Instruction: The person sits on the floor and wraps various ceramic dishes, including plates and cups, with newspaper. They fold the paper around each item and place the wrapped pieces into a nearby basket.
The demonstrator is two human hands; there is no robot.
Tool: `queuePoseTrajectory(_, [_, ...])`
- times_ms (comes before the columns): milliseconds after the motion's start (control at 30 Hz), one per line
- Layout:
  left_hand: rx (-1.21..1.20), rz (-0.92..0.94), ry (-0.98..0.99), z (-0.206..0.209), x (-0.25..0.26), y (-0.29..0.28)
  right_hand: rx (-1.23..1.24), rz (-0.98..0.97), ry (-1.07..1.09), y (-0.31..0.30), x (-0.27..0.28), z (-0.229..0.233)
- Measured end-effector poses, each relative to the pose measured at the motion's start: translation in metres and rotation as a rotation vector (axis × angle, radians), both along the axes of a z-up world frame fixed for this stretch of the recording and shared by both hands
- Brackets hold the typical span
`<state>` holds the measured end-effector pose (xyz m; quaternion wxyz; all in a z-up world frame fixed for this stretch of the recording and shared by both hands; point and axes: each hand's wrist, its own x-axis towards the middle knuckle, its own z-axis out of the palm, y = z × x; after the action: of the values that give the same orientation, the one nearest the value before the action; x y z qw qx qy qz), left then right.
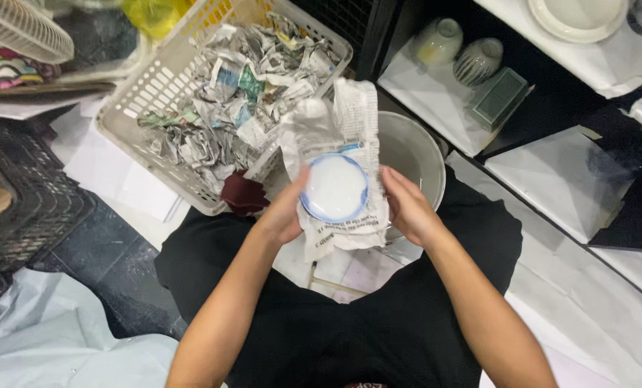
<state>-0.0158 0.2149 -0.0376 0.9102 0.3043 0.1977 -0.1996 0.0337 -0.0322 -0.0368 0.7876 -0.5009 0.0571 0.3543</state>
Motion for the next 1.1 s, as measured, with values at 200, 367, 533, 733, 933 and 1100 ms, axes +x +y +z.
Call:
queuePoseTrajectory(200, [-0.13,0.037,0.023,0.001,0.012,0.007,-0.187,0.238,-0.234,0.002,0.003,-0.024])
queuePoseTrajectory(367, [-0.095,0.007,0.017,-0.004,0.015,0.002,-0.178,0.265,-0.277,0.011,0.0,-0.027])
queuePoseTrajectory(533, [0.091,-0.17,-0.108,0.001,0.013,-0.001,-0.391,0.088,-0.366,0.032,-0.001,-0.012])
queuePoseTrajectory(733, [-0.103,-0.187,-0.141,-0.02,0.008,0.006,-0.31,-0.021,-0.275,0.043,-0.008,0.012])
queuePoseTrajectory(933, [0.55,-0.223,-0.708,-0.043,-0.006,0.012,-0.184,-0.162,-0.122,0.046,-0.008,0.021])
queuePoseTrajectory(1100, [0.518,-0.117,-0.667,-0.049,-0.008,-0.015,-0.141,-0.167,-0.205,0.049,-0.01,0.015])
